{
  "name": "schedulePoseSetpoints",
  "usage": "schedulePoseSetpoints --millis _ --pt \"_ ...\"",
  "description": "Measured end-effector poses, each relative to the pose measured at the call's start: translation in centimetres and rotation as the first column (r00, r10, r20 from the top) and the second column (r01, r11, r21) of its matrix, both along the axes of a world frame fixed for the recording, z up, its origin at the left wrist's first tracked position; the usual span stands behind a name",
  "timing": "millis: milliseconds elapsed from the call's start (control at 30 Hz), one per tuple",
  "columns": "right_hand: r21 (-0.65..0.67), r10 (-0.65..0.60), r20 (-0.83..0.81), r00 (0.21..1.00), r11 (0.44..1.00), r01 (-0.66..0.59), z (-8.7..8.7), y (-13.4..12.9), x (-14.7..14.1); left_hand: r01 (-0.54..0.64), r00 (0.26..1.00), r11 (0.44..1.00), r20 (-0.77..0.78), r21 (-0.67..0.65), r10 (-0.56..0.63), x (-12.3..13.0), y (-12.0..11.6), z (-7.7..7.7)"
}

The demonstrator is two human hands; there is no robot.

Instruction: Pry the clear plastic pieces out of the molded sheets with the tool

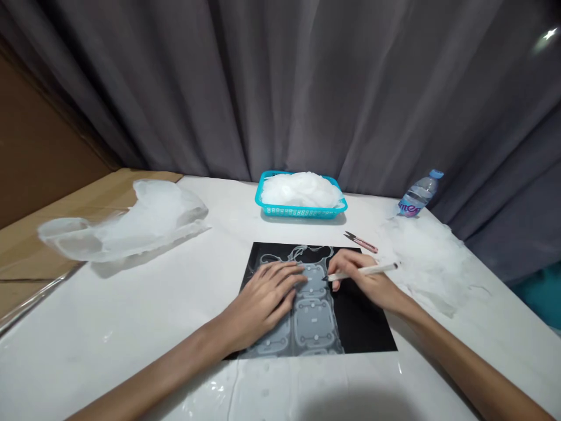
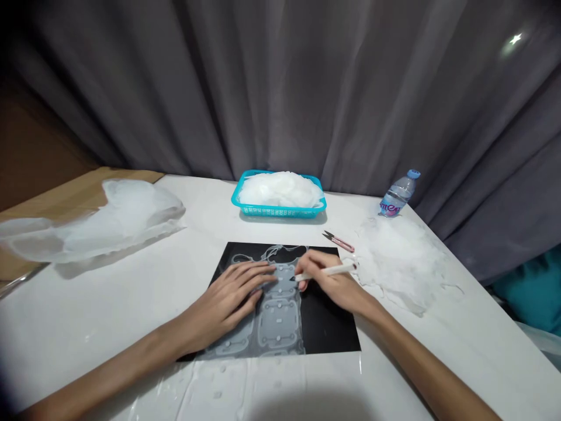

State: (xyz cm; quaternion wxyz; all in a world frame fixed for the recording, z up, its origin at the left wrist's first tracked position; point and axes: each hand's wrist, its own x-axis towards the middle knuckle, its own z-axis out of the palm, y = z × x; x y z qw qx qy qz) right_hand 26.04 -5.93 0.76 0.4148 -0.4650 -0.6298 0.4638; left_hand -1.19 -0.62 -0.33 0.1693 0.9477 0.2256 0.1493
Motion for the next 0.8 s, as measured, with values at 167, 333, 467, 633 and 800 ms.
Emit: schedulePoseSetpoints --millis 167,333,467,633,800 --pt "0.0 0.066 0.175 0.982 0.998 -0.067 -0.1 -2.2 0.1 0.034 0.999 0.994 -0.012 -0.104 -0.036 1.4 -0.3 -0.2" --pt "0.081 0.111 0.208 0.972 0.988 -0.13 -0.4 -2.5 0.0 0.02 0.997 0.987 -0.064 -0.157 -0.031 1.2 0.3 -0.4" --pt "0.183 0.099 0.257 0.961 0.972 -0.149 -0.5 -2.4 -0.1 0.026 0.996 0.99 -0.083 -0.139 -0.037 1.3 0.5 -0.4" --pt "0.212 0.15 0.285 0.947 0.953 -0.215 -0.7 -2.3 -0.2 0.038 0.998 0.991 -0.051 -0.13 -0.045 1.5 0.5 -0.6" --pt "0.24 0.157 0.308 0.938 0.942 -0.237 -0.7 -2.4 -0.3 0.039 0.998 0.992 -0.04 -0.123 -0.044 1.6 0.5 -0.8"
